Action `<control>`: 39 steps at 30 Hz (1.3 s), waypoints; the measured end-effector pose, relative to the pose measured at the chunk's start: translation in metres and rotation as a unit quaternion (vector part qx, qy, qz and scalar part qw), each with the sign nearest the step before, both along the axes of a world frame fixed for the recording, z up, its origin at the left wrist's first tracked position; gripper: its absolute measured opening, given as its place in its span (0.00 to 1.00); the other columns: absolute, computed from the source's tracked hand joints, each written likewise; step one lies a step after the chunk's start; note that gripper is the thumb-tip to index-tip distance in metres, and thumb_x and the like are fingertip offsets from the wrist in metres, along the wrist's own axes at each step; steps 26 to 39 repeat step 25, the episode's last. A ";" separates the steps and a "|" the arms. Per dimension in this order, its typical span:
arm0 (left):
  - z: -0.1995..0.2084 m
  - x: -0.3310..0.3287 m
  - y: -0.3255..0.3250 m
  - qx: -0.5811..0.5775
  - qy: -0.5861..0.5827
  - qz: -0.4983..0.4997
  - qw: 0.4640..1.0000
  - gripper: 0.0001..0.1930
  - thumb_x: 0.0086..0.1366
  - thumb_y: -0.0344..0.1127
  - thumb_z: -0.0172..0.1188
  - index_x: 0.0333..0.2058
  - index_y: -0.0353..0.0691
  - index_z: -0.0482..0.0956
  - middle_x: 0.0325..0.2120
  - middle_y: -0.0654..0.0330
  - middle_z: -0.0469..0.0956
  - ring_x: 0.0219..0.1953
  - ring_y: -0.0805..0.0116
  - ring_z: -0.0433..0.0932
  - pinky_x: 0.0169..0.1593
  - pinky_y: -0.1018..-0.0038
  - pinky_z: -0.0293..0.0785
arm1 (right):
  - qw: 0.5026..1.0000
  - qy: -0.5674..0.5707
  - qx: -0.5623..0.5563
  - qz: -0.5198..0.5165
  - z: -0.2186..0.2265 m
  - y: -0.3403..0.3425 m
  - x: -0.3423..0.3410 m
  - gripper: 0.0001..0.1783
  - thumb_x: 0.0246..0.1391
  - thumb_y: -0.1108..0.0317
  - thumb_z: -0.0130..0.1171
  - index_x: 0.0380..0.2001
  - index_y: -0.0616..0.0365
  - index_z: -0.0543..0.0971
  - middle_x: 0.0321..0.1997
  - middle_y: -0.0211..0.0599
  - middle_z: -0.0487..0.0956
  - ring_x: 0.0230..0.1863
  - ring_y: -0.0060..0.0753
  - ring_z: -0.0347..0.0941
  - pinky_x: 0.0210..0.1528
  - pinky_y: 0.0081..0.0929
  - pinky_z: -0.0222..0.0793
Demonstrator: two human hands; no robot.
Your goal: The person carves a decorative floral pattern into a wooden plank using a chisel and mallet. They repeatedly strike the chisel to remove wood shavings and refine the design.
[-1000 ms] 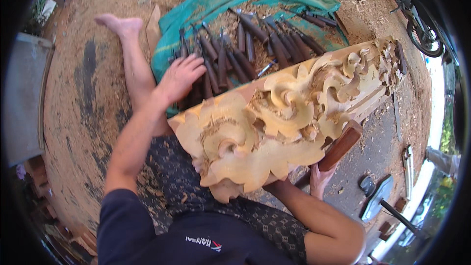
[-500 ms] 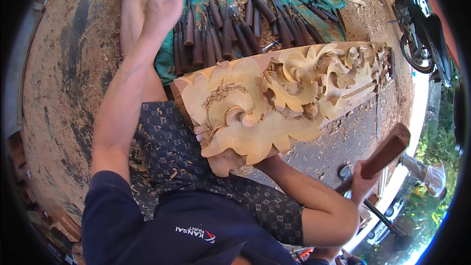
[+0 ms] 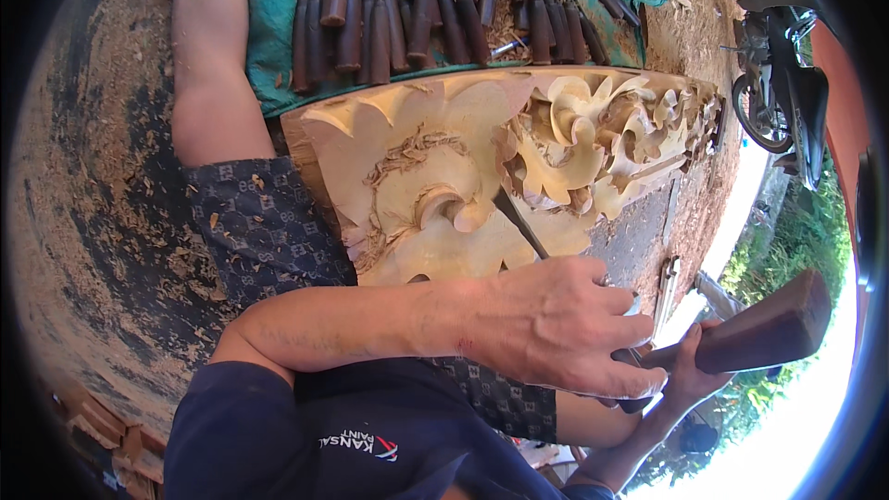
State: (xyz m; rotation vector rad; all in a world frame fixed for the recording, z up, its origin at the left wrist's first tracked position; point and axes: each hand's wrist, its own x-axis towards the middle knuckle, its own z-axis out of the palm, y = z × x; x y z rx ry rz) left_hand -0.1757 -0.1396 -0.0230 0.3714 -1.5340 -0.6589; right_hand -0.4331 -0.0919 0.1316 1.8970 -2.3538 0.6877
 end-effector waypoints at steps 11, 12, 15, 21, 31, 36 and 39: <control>-0.014 0.004 -0.002 0.068 0.096 -0.030 0.993 0.23 0.55 0.55 0.69 0.47 0.51 0.82 0.25 0.68 0.70 0.21 0.74 0.72 0.20 0.73 0.63 | 0.994 0.064 0.069 -0.061 0.006 -0.009 -0.006 0.09 0.56 0.75 0.67 0.39 0.62 0.81 0.37 0.34 0.80 0.38 0.29 0.75 0.45 0.33 0.71; -0.015 0.003 -0.001 0.075 0.102 -0.031 0.991 0.24 0.55 0.55 0.69 0.47 0.51 0.81 0.23 0.67 0.70 0.20 0.71 0.74 0.19 0.71 0.64 | 0.993 0.062 0.071 -0.066 0.005 -0.010 -0.003 0.08 0.56 0.74 0.67 0.39 0.62 0.81 0.37 0.34 0.80 0.38 0.29 0.75 0.45 0.33 0.71; -0.014 0.006 -0.004 0.089 0.116 -0.032 0.989 0.24 0.56 0.56 0.70 0.45 0.50 0.78 0.21 0.65 0.71 0.17 0.66 0.78 0.17 0.66 0.67 | 0.990 0.074 0.078 -0.089 0.002 -0.005 0.008 0.08 0.58 0.73 0.67 0.40 0.61 0.81 0.37 0.34 0.80 0.38 0.29 0.75 0.45 0.32 0.72; -0.009 0.011 -0.007 0.099 0.133 -0.010 0.986 0.19 0.57 0.53 0.70 0.38 0.49 0.77 0.20 0.65 0.71 0.17 0.67 0.78 0.16 0.68 0.67 | 0.968 0.148 0.139 -0.145 0.007 -0.008 0.020 0.08 0.60 0.69 0.67 0.41 0.59 0.83 0.39 0.33 0.81 0.40 0.29 0.76 0.47 0.32 0.73; -0.008 0.017 -0.012 0.117 0.162 0.005 0.980 0.18 0.57 0.53 0.70 0.33 0.49 0.75 0.20 0.65 0.71 0.17 0.67 0.78 0.15 0.67 0.68 | 0.966 0.157 0.151 -0.137 0.047 0.001 0.000 0.08 0.61 0.68 0.67 0.42 0.58 0.83 0.39 0.33 0.82 0.41 0.28 0.77 0.48 0.31 0.73; -0.008 0.017 -0.012 0.117 0.162 0.005 0.980 0.18 0.57 0.53 0.70 0.33 0.49 0.75 0.20 0.65 0.71 0.17 0.67 0.78 0.15 0.67 0.68 | 0.966 0.157 0.151 -0.137 0.047 0.001 0.000 0.08 0.61 0.68 0.67 0.42 0.58 0.83 0.39 0.33 0.82 0.41 0.28 0.77 0.48 0.31 0.73; -0.008 0.017 -0.012 0.117 0.162 0.005 0.980 0.18 0.57 0.53 0.70 0.33 0.49 0.75 0.20 0.65 0.71 0.17 0.67 0.78 0.15 0.67 0.68 | 0.966 0.157 0.151 -0.137 0.047 0.001 0.000 0.08 0.61 0.68 0.67 0.42 0.58 0.83 0.39 0.33 0.82 0.41 0.28 0.77 0.48 0.31 0.73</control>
